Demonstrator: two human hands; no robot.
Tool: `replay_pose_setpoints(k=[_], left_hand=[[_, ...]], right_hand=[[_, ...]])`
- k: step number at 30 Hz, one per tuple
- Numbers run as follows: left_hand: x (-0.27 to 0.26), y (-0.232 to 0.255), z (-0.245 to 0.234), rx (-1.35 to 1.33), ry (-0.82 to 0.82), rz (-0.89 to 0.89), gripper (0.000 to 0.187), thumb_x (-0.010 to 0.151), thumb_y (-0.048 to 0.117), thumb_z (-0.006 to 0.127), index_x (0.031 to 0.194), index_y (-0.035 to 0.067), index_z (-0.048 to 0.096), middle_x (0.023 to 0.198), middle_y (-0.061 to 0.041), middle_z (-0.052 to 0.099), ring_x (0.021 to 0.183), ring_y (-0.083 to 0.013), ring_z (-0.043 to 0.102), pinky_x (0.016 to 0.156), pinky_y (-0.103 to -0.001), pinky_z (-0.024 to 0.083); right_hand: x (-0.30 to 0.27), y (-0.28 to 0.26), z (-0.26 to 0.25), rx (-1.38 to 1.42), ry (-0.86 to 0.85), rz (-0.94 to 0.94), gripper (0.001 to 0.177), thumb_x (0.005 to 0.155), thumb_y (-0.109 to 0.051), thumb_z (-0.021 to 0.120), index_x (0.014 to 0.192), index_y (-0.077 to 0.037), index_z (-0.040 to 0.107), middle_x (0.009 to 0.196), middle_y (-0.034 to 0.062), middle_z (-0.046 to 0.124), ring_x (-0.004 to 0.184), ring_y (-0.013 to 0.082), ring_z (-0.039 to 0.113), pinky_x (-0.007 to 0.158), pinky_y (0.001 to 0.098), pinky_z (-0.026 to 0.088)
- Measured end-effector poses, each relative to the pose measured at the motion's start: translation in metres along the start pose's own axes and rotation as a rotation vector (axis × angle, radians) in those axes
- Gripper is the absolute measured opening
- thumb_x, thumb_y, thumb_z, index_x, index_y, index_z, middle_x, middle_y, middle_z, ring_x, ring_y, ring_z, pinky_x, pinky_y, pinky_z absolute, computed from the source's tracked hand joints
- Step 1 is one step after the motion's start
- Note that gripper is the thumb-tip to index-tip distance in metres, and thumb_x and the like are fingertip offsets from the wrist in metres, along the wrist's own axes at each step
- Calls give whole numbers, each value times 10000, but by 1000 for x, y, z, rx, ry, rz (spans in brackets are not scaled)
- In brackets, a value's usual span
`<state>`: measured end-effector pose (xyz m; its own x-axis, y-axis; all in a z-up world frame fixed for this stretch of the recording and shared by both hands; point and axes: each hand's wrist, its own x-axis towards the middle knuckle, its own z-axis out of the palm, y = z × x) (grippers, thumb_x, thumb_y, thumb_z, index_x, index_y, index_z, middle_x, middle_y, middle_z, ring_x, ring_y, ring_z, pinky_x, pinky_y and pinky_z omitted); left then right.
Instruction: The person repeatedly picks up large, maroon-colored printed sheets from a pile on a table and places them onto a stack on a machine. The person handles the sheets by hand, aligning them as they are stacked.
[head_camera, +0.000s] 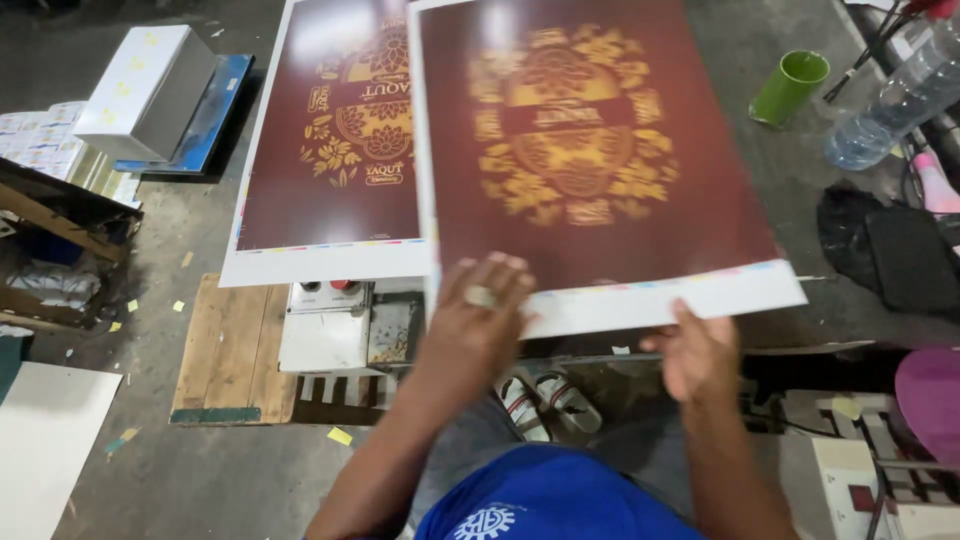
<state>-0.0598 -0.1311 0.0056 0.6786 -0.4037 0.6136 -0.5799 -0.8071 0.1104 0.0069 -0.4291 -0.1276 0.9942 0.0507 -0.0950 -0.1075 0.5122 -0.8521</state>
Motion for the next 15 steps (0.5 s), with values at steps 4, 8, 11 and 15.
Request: replay_pose_setpoints(k=[4,8,11,15], left_hand=[[-18,-51,-15,174,-39,-194,435,992,298,712,1323,22,651,1427,-154,627,1388,-315,565,1193,-501,401],[-21,-84,-21,378,-80,-112,843,804,563,678,1354,-73,609,1426,-250,602,1347,-387,543,1121,-485,384],[-29,-107,-11,414,-152,-198,522,893,293,704,1292,-36,635,1331,-231,681,1255,-376,633,1077,-484,449],[-25,-112,-16,478,-85,-198,339,1013,168,681,1295,-18,658,1301,-195,718,1186,-317,702,1057,-431,537]], right_hand=[[-15,11,-86,17,125,-101,281,1071,-91,611,1341,-107,535,1038,38,642,812,152,625,563,320,528],[-35,13,-139,-45,215,-108,247,1071,-74,592,1313,-104,554,1023,35,657,797,155,632,561,313,518],[-43,24,-168,-77,249,-109,245,1097,-64,592,1337,-95,558,1026,47,648,791,148,620,563,315,534],[-49,36,-179,-177,303,-55,242,1101,-74,582,1341,-77,553,1049,72,660,802,170,645,563,326,549]])
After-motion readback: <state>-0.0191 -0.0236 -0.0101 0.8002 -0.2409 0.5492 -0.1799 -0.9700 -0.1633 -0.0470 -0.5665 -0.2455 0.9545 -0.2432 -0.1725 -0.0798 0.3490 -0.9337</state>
